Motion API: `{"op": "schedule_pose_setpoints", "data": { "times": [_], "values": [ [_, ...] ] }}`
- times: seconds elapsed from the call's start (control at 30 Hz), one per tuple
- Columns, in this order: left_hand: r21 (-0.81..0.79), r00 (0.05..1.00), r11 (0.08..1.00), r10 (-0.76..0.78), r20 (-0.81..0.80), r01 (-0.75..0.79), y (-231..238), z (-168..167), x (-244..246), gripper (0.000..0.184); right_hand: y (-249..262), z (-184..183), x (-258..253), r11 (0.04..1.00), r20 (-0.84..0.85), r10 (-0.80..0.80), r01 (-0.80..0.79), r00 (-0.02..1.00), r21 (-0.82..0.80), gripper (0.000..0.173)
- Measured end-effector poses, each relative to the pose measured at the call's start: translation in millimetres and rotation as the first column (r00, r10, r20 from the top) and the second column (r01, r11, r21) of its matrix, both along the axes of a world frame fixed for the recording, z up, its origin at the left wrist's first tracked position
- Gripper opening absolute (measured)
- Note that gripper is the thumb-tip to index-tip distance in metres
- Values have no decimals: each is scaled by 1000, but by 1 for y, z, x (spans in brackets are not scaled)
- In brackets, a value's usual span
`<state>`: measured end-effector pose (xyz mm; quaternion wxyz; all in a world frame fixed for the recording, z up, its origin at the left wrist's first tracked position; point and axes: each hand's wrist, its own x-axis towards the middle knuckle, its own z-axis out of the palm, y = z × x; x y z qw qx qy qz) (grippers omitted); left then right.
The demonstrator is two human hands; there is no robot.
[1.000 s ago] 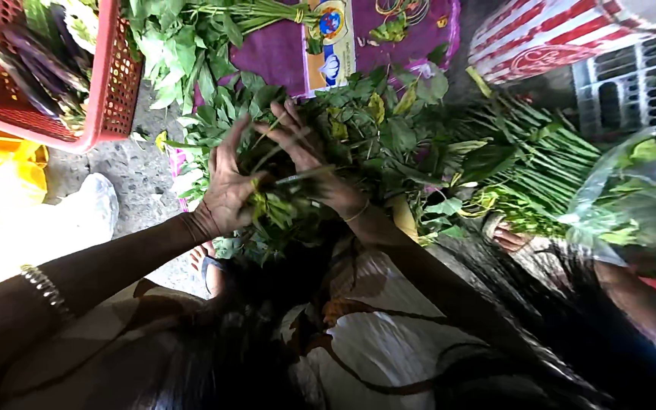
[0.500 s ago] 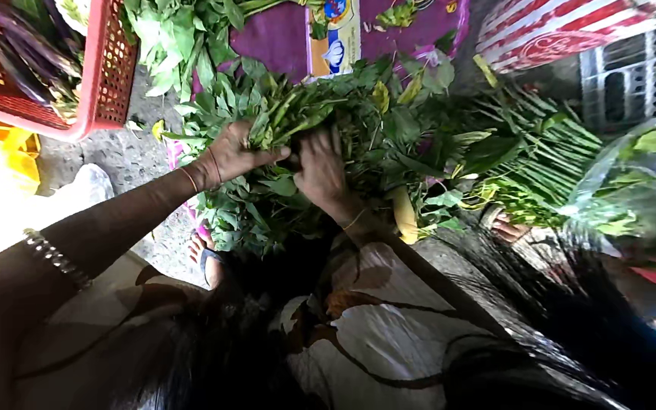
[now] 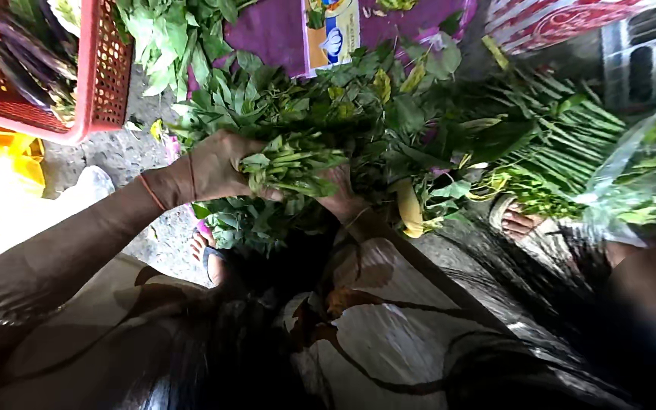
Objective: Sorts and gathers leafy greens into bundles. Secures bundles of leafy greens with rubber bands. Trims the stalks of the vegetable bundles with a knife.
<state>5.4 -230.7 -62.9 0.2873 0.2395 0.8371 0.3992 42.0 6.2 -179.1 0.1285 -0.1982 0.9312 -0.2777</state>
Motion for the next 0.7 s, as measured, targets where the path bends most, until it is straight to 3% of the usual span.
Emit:
{"op": "schedule_pose_setpoints", "data": {
  "times": [0.07, 0.13, 0.23, 0.3, 0.37, 0.43, 0.53, 0.57, 0.63, 0.67, 0.7],
  "values": [
    [74, 995, 996, 51, 85, -57, -2, 21, -4, 40, 8, -18, -1, 1000, 25, -10, 10, 1000, 9, 37],
    [87, 969, 976, 185, 166, -201, -8, 41, -9, 43, 7, -33, -4, 998, -98, -47, 52, 994, 47, 31],
    [29, 934, 947, 309, 180, -319, -21, 31, -10, 52, -13, -15, 0, 987, -264, -140, 156, 954, 43, 28],
    [51, 954, 961, 263, 143, -273, -25, 13, -6, 55, -25, -4, 5, 995, -320, -97, 99, 942, -9, 36],
    [47, 954, 966, 241, 179, -253, -21, 19, -6, 52, -23, -19, 15, 996, -242, 84, -81, 967, 22, 43],
    [14, 934, 953, 293, 207, -302, -20, 51, -18, 47, -15, -54, 14, 972, -182, 214, -190, 960, 138, 45],
    [18, 893, 896, 441, 87, -444, -46, 115, -43, 49, -15, -59, 13, 948, -1, 260, -255, 966, 189, 43],
    [77, 864, 861, 499, 64, -503, -52, 133, -50, 40, -14, -54, 13, 935, 83, 271, -283, 959, 214, 45],
    [134, 810, 798, 580, 90, -587, -41, 171, -61, 27, -10, -38, 0, 952, 217, 243, -276, 945, 135, 58],
    [66, 774, 773, 622, 122, -631, -26, 186, -61, 22, -5, -23, -9, 978, 265, 199, -209, 944, 11, 61],
    [-24, 797, 807, 588, 139, -590, -12, 189, -65, 24, 1, -9, -17, 980, 282, 120, -67, 952, -190, 61]
  ]
}}
